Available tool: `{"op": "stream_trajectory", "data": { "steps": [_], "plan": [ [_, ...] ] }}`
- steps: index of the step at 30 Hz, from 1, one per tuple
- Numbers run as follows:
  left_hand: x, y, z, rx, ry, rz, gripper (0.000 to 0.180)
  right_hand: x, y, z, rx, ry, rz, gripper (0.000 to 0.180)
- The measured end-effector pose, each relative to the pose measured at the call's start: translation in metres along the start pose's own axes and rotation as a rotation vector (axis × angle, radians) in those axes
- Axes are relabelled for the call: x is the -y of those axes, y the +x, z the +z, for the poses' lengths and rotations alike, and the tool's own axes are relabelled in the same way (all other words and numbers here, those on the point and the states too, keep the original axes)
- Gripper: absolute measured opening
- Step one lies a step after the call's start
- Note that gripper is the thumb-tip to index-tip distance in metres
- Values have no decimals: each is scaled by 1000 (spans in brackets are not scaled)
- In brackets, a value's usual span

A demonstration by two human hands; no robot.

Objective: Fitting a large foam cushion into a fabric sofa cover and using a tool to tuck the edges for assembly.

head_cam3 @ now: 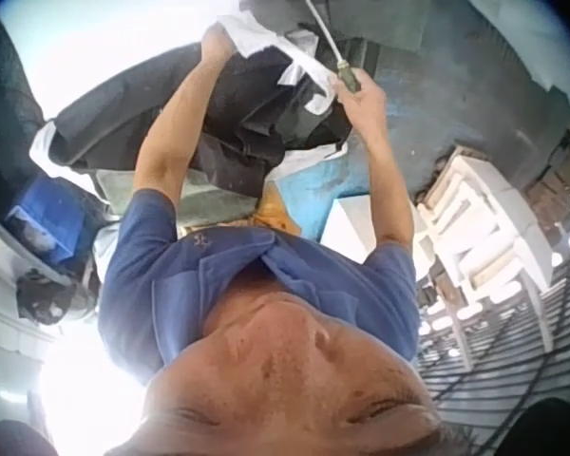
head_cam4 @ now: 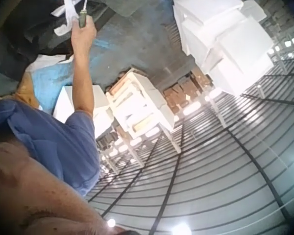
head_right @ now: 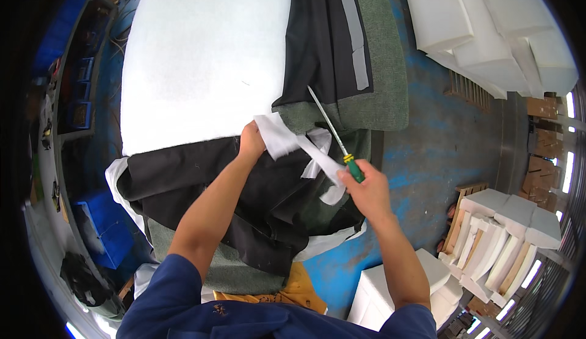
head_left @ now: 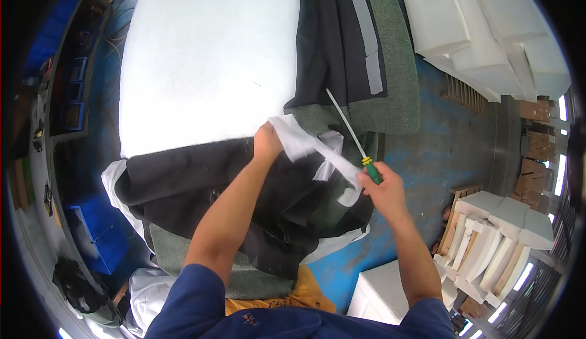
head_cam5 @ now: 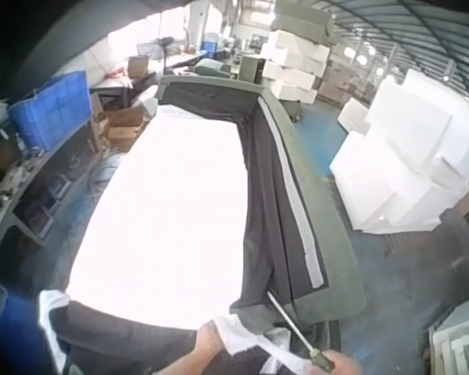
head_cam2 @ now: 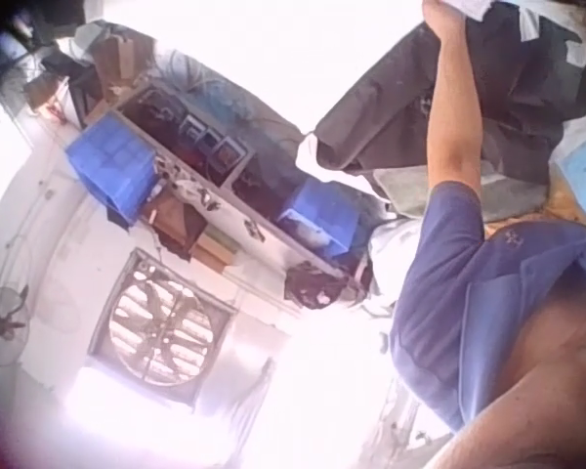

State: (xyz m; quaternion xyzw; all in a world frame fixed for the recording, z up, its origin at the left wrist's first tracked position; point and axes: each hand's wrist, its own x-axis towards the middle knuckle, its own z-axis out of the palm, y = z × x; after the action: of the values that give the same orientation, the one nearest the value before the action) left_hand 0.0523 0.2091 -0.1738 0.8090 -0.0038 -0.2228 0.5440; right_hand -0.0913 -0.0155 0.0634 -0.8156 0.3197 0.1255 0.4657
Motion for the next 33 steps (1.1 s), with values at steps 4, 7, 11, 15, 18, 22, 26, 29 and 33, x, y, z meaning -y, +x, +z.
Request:
{"op": "stream_trajectory", "data": {
  "steps": [4,7,11,15,18,22,26,29,33],
  "plan": [
    [0,-8,27,-25,248,-142,50,6,4,-14,-8,-94,-263,34],
    [-15,-20,29,24,307,-227,53,9,13,9,183,-250,-208,37],
    [-25,-18,28,120,408,-332,49,-6,27,17,123,-567,-358,36],
    [-22,-9,25,166,430,-391,49,-10,45,22,128,-630,-424,34],
    [-16,-2,25,258,467,-396,51,-2,55,24,173,-790,-437,33],
    [-17,10,27,437,445,-506,54,10,62,29,169,-931,-513,31],
    [-13,8,24,359,389,-517,54,40,81,58,225,-1142,-557,26],
    [-4,-9,24,216,354,-431,49,96,104,98,373,-1288,-559,19],
    [-38,-96,22,86,355,59,56,104,126,137,515,-1452,-532,14]
  ]
}}
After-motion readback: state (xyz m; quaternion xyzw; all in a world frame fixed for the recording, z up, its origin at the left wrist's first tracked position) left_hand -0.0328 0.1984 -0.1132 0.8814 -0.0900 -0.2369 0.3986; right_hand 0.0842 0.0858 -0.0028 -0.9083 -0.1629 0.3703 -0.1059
